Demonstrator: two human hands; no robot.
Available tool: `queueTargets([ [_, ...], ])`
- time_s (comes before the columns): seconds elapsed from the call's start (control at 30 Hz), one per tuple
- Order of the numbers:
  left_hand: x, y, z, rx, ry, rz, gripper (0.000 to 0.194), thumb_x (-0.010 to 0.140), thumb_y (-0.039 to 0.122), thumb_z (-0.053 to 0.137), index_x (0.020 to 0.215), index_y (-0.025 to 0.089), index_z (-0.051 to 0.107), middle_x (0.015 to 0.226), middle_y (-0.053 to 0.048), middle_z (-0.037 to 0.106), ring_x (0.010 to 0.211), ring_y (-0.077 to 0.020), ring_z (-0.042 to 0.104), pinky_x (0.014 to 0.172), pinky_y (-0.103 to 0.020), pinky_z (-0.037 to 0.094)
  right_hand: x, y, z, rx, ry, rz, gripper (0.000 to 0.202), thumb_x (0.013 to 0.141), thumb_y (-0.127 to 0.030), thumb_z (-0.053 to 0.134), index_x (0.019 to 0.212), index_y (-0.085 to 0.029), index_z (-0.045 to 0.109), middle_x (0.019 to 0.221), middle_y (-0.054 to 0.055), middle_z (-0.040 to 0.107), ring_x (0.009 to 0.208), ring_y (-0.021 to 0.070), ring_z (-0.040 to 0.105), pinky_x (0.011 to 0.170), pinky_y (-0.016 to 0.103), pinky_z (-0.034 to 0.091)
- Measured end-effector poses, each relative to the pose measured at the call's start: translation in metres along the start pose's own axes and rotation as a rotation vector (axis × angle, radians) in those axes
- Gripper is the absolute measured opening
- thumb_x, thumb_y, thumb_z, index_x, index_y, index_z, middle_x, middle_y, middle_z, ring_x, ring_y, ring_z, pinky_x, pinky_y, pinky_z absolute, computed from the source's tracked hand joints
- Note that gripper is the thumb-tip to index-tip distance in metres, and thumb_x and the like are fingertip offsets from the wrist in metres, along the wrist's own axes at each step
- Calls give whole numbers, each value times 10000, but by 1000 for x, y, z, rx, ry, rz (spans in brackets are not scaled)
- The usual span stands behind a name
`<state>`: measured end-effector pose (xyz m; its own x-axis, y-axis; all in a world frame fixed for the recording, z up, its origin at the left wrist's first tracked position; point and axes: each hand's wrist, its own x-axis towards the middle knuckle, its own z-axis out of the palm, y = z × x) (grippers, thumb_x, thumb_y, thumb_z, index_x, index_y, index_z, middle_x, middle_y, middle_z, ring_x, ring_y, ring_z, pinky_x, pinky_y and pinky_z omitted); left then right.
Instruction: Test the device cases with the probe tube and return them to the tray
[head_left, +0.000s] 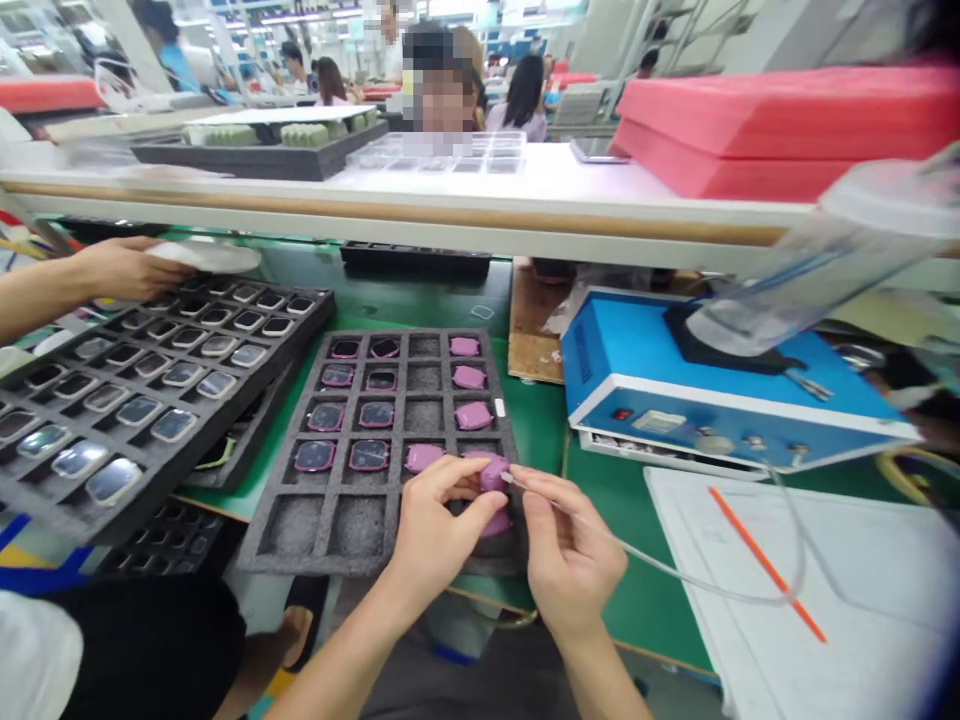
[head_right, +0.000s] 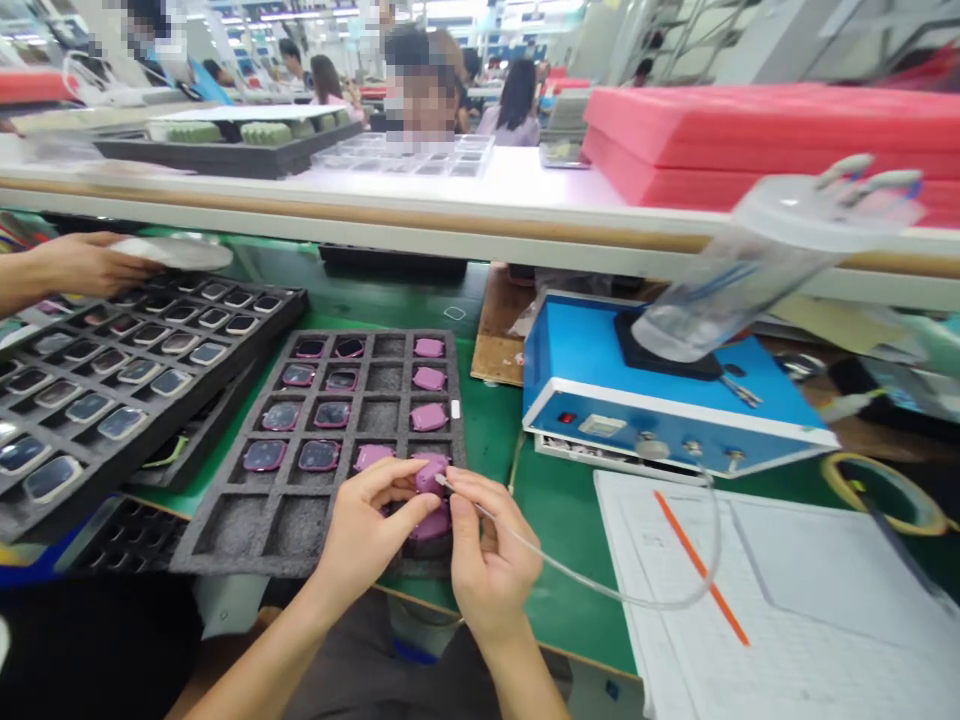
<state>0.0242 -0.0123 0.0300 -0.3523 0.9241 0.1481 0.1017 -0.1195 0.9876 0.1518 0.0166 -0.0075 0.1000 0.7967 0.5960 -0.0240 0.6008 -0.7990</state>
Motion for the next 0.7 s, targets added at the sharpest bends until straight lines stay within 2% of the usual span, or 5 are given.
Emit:
queueTargets([
  [0.3, 9, 0, 0, 32, 11, 14, 259, 742, 233, 844, 998, 194, 844, 886, -47, 797, 775, -189, 778, 729, -265, 674, 6, 4, 2, -18, -10, 30, 160, 981, -138, 641, 1019, -239, 760, 1014, 67, 813, 972, 197, 789, 887, 360, 668],
  [0.7, 10, 2, 1, 52, 17, 12, 274, 732, 256, 863, 998, 192, 837, 865, -31, 784, 743, -170, 770, 731, -251, 675, 12, 0, 2, -13, -4, 12, 144, 983, -156, 634, 1007, -226, 758, 992, 72, 814, 946, 194, 793, 869, 355, 671],
])
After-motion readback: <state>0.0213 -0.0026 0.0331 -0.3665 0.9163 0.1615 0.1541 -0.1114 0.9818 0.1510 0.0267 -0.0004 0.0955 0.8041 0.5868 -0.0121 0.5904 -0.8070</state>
